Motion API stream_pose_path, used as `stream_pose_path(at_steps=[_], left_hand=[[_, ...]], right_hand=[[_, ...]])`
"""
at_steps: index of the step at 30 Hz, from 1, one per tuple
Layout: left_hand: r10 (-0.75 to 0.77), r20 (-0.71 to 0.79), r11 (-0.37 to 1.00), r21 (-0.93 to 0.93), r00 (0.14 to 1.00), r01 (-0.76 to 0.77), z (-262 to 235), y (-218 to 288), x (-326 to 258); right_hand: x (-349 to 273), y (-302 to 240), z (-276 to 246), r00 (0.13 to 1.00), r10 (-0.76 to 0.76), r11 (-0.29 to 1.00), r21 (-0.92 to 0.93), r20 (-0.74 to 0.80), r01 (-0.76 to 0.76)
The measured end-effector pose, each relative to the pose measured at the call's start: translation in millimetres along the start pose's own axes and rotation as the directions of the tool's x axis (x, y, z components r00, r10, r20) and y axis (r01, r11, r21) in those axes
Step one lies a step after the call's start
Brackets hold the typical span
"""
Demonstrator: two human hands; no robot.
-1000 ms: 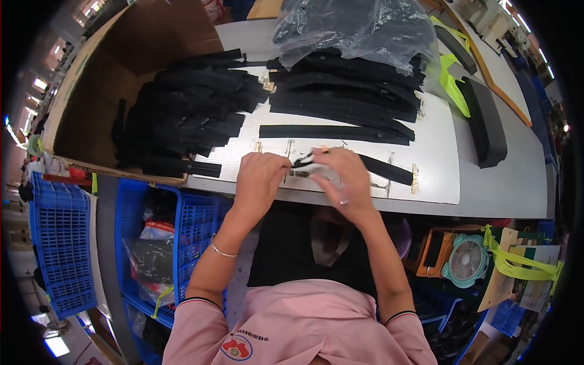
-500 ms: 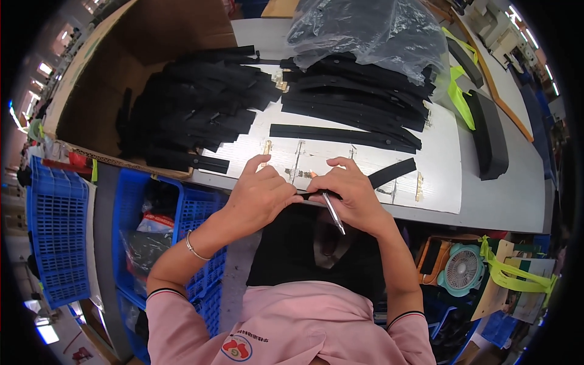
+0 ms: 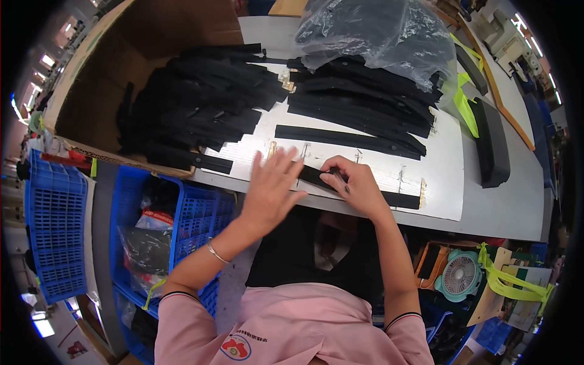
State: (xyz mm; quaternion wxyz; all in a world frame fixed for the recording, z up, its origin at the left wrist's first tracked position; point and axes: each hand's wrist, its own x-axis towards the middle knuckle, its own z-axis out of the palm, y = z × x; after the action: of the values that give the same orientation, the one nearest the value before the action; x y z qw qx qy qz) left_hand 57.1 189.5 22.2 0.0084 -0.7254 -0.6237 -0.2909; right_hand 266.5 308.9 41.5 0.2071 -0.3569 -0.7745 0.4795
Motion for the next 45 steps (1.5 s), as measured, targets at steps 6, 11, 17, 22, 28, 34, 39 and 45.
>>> stream_pose_path(at_steps=[6, 11, 17, 22, 28, 34, 39, 45], left_hand=[[-0.025, 0.179, 1.000, -0.013, 0.983, 0.028, 27.9, 12.0, -9.9], [-0.070, 0.160, 0.997, 0.033, 0.985, 0.066, 28.5, 5.6, -9.5], [-0.177, 0.120, 0.984, 0.002, 0.977, 0.178, 29.8, 5.2, -12.4], [-0.163, 0.110, 0.986, 0.033, 0.980, 0.161, 27.4, 4.3, -11.7], [-0.173, 0.098, 0.985, 0.020, 0.980, 0.172, 28.3, 5.8, -11.4], [-0.180, 0.059, 0.984, 0.006, 0.982, 0.180, 29.6, 4.8, -12.4], [-0.182, 0.051, 0.982, -0.036, 0.982, 0.184, 32.0, 3.4, -14.4], [-0.176, 0.038, 0.984, -0.032, 0.984, 0.177, 29.9, 4.1, -13.9]], right_hand=[[12.3, -4.7, -1.5, 0.996, 0.089, 0.988, -0.121, -0.032, -0.092], [11.7, -9.6, -3.8, 0.991, 0.081, 0.987, -0.131, -0.108, -0.095], [16.0, -6.4, -12.1, 0.995, 0.081, 0.984, -0.154, -0.065, -0.090], [18.3, 1.5, -3.0, 0.880, -0.422, 0.849, -0.434, -0.216, 0.301], [28.5, 6.4, 39.7, 0.923, -0.273, 0.954, -0.198, -0.271, 0.224], [35.4, 17.0, 61.2, 0.923, 0.013, 0.996, 0.081, -0.384, 0.020], [37.0, 22.2, 62.0, 0.913, -0.122, 0.992, -0.080, -0.388, 0.098], [36.4, 22.3, 63.1, 0.918, -0.120, 0.988, -0.132, -0.379, 0.075]])
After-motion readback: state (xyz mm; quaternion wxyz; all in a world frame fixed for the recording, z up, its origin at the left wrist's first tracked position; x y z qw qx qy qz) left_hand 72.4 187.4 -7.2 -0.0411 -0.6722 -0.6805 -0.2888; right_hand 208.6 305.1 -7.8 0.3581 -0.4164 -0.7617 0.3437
